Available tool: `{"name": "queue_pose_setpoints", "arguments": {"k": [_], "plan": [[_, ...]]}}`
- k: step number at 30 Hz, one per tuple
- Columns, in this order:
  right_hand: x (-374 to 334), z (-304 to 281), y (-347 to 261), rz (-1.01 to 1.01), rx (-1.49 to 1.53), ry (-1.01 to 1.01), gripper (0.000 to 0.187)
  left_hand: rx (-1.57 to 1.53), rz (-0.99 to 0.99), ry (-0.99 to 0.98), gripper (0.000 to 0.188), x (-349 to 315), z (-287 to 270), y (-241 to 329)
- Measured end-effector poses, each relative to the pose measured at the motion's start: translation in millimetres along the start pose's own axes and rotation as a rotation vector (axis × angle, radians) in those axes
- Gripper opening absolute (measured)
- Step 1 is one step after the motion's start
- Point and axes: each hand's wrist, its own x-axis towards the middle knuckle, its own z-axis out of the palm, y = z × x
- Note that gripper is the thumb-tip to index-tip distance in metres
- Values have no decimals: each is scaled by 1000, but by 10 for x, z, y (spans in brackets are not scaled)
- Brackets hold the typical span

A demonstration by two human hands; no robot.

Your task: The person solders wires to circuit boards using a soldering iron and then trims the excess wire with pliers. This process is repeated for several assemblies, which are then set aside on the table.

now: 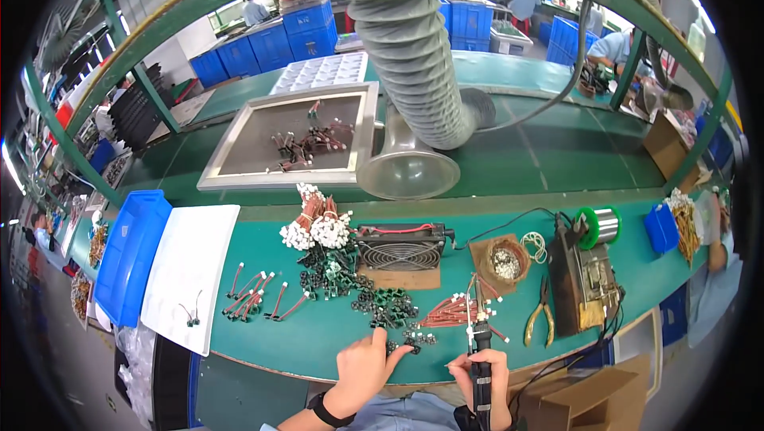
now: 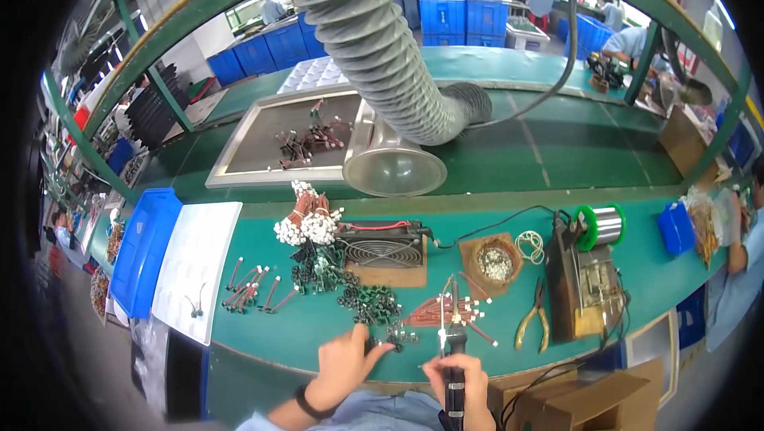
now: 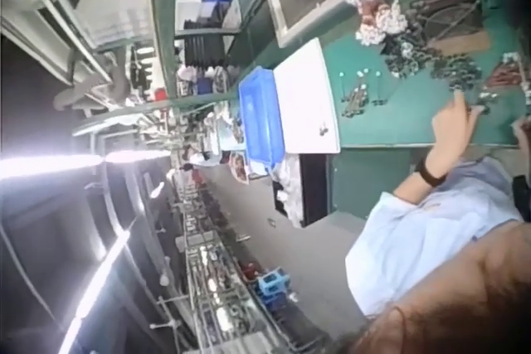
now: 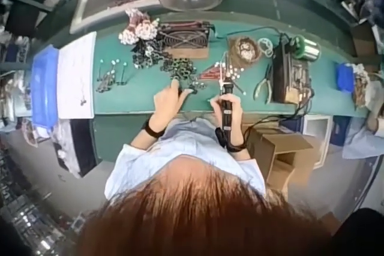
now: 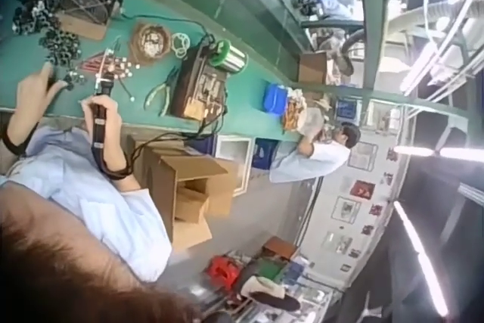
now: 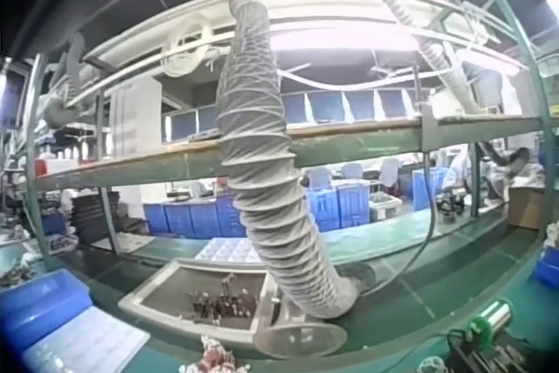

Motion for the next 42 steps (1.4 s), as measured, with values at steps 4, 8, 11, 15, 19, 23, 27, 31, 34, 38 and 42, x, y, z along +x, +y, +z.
{"name": "queue_pose_setpoints", "arguments": {"k": [4,8,11,15,19,23,27,31,34,38,42], "plan": [[63,10,5,-11,55,27,42,2,38,-16,29,8,-10,-68],[59,23,86,-57,24,100,40,-8,116,18,24,-8,-81,-157],[93,57,68,-75,53,99,40,22,189,64,21,-44,-89,-199],[100,71,44,-134,-45,106,39,107,379,70,20,-75,-83,-254],[63,50,-110,-149,-106,106,40,185,453,62,19,-68,-107,-193],[67,22,-47,-146,-70,149,39,96,332,26,19,-30,-107,-86],[115,-11,-39,-146,-64,181,38,103,274,-84,22,71,-98,-80],[54,-88,-6,-138,-60,145,40,73,248,-88,22,9,-195,-178],[2,-129,6,-91,-5,125,41,-42,220,-111,15,-47,-278,-265],[-29,-162,-45,16,119,111,42,-269,196,-69,13,-184,-445,-267],[60,-126,-236,52,214,42,42,-741,148,-244,22,-233,-564,-126]]}}
